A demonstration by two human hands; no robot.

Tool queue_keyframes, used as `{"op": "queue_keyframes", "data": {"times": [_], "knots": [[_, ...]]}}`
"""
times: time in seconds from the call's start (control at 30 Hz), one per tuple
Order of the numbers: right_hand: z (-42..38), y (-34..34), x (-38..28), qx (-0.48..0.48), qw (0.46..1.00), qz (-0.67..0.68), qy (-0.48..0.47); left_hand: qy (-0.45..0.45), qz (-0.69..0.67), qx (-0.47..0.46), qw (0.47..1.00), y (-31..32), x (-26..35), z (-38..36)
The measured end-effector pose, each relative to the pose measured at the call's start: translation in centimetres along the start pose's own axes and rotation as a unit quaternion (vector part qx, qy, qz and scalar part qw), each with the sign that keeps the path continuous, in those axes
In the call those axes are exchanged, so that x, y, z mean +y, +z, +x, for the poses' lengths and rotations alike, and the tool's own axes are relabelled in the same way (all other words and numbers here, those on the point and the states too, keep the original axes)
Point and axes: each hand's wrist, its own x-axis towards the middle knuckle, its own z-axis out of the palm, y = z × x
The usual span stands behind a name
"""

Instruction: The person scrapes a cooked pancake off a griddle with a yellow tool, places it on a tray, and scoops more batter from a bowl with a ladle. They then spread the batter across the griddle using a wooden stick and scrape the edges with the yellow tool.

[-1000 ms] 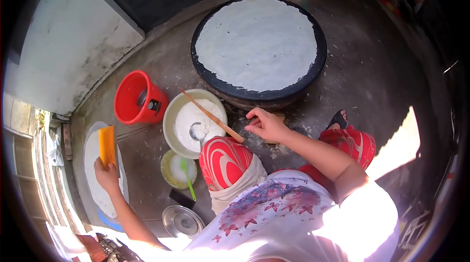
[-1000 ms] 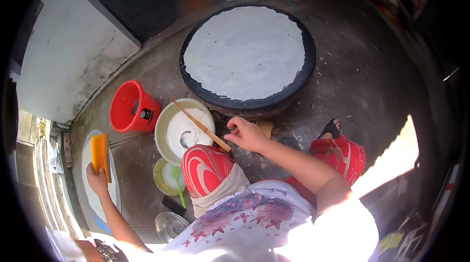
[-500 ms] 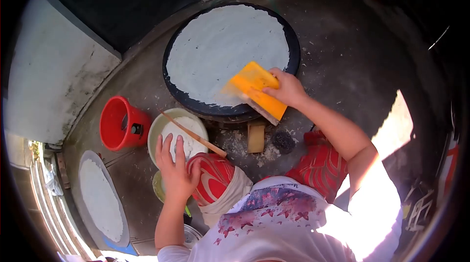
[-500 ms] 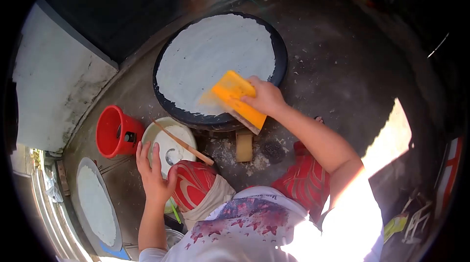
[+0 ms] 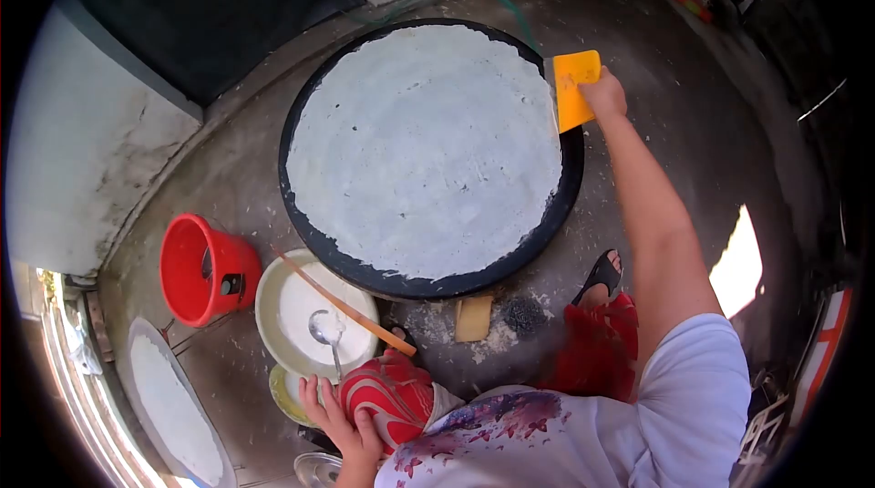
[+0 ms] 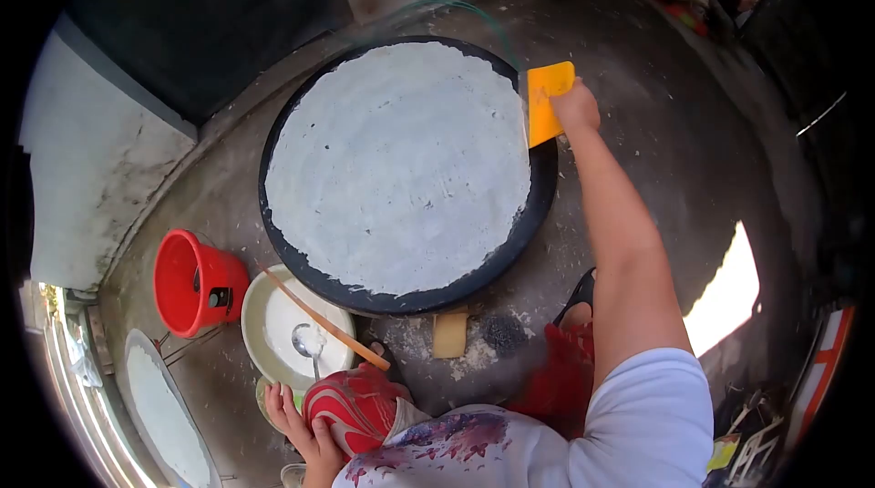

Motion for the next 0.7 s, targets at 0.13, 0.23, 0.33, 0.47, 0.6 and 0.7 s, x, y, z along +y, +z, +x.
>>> {"op": "queue_keyframes", "data": {"times": [0.13,0.23,0.33,0.47,0.6,0.7], "knots": [[2.2,1.6,-4.7,-0.025,0.996,-0.048,-0.073,-0.002,-0.007,-0.02,1.0,0.3,0.1,2.3],[6.6,3.4,-7.5,-0.025,0.998,-0.045,0.042,0.029,-0.006,-0.013,0.999,0.5,0.2,4.7],[8.3,5.9,-10.7,-0.043,0.984,-0.121,-0.124,0.014,0.022,-0.036,0.999,1.0,-0.4,5.9],[10.8,7.7,-15.3,-0.025,0.984,-0.153,-0.087,0.0,0.021,-0.052,0.998,1.4,-1.9,6.5],[11.3,11.6,-21.1,-0.022,0.969,-0.156,-0.188,-0.019,0.02,-0.064,0.998,1.3,-2.1,7.5],[11.0,15.8,-26.5,-0.011,0.936,-0.117,-0.331,-0.047,0.024,-0.075,0.996,1.2,-2.2,7.8]]}}
